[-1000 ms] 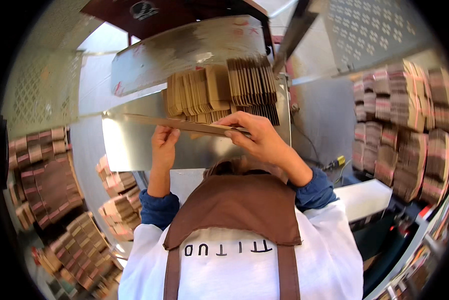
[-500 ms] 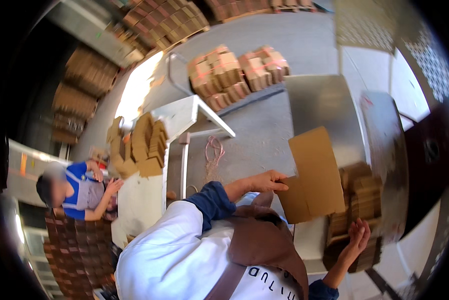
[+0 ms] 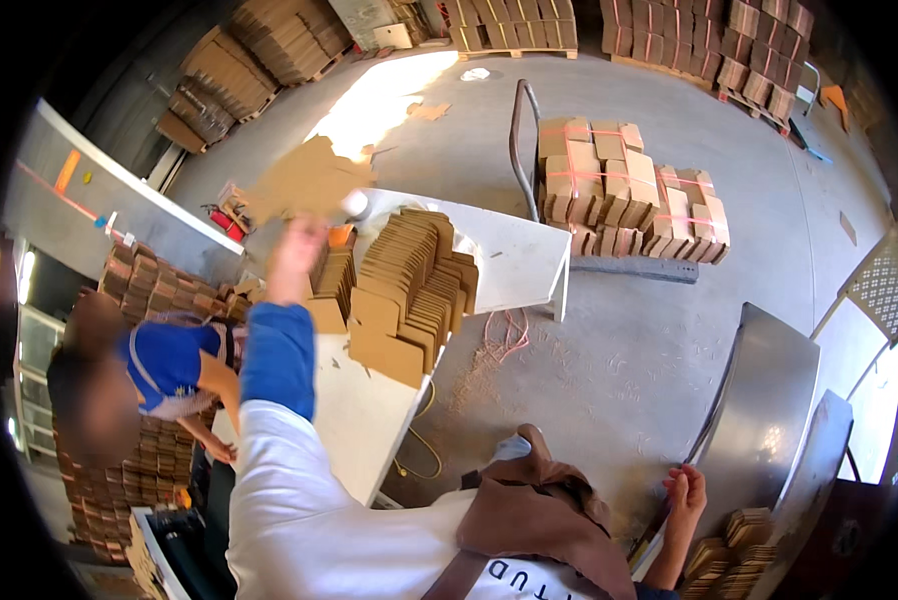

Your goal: The person repeatedly picks up stacks of flat cardboard pieces from a table and places them into a metal hopper. They then retrieve the processed stacks from the hopper and return them to the table, repeating this cycle continuously.

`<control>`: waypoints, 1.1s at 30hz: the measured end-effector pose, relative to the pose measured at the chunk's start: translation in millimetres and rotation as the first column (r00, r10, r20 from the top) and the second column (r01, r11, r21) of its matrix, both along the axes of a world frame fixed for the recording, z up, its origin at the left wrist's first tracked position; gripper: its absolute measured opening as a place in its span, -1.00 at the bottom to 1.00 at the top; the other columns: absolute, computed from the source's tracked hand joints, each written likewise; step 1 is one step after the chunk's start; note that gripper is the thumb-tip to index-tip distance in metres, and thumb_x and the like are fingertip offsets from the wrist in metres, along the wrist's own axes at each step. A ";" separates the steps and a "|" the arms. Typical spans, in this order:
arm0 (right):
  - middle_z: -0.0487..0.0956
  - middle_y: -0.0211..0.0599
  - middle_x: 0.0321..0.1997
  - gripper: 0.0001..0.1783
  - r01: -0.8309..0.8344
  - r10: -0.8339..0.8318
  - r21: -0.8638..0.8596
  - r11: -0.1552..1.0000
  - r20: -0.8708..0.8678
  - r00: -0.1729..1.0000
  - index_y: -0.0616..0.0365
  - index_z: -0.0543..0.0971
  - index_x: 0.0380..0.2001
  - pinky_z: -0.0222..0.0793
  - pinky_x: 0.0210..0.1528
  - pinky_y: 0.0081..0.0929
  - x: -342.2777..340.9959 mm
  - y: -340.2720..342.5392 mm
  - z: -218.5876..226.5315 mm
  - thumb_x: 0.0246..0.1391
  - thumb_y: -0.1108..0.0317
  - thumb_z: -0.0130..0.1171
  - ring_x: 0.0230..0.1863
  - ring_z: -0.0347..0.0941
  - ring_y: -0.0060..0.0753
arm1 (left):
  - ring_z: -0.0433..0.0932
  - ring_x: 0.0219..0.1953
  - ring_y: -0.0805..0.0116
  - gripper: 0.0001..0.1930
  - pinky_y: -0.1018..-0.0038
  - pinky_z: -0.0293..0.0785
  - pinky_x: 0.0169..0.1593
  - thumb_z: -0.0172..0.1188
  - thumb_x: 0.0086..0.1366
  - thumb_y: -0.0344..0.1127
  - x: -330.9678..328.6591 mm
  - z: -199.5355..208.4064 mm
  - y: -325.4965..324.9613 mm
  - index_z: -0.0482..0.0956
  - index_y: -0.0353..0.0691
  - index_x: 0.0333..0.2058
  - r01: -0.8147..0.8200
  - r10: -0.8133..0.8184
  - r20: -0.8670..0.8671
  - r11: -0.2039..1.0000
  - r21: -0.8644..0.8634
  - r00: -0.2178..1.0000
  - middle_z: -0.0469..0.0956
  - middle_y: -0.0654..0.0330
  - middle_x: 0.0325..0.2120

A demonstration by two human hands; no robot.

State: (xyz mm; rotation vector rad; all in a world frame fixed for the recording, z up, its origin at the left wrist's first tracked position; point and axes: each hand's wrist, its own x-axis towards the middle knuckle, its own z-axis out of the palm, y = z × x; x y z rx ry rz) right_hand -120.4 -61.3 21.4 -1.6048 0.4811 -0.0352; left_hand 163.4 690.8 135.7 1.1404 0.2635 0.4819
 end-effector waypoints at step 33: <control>0.58 -0.06 -0.11 -0.59 0.699 -0.997 -0.713 0.052 0.005 0.079 0.23 0.49 -0.04 0.40 -0.07 -0.34 -448.5 -152.3 -28.4 0.20 0.13 0.12 -0.08 0.51 -0.14 | 0.50 0.00 0.37 -0.53 0.47 0.36 0.00 0.08 0.38 -0.07 -240.2 -208.4 -913.7 0.37 -0.21 0.14 0.768 -0.668 -0.712 -0.567 0.299 -0.216 0.53 0.19 -0.03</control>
